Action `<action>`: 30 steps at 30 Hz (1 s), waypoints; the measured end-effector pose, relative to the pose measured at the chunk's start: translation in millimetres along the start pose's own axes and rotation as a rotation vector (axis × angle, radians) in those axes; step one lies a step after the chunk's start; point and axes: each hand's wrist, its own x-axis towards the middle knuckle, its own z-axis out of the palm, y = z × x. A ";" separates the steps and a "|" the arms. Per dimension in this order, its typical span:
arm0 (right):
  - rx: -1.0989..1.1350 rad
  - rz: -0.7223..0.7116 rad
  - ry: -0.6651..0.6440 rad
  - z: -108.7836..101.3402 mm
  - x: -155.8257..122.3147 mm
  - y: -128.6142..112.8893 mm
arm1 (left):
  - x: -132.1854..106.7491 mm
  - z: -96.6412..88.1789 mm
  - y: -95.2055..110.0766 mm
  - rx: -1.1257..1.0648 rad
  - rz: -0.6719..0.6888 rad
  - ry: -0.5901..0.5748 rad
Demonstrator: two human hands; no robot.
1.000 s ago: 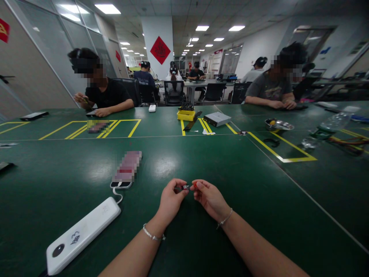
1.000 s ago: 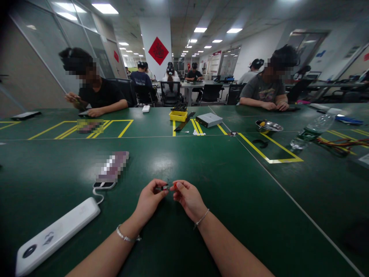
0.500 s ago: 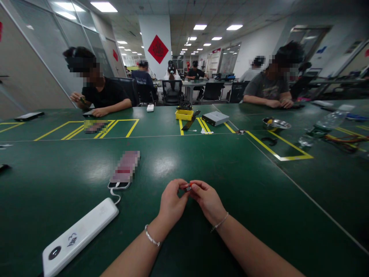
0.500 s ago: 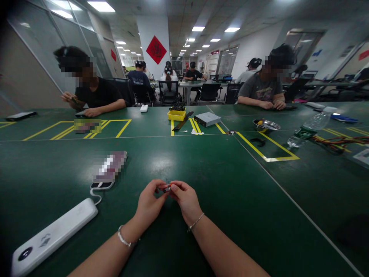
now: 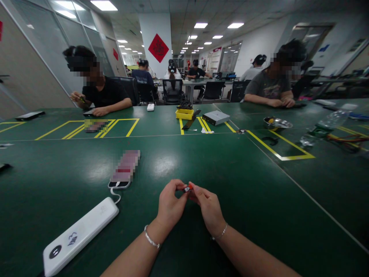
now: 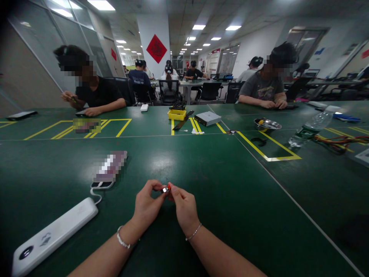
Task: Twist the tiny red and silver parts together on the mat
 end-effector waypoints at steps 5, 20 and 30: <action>-0.225 -0.142 0.023 3.2 -7.2 -4.0 | -2.1 -0.8 -1.4 0.063 0.034 0.011; -0.139 -0.039 0.081 -18.6 18.9 -29.6 | 0.2 3.3 -8.9 0.243 0.237 -0.084; -1.322 -0.295 0.929 -266.1 35.3 -91.8 | 11.7 -2.6 -26.2 0.241 -0.010 0.007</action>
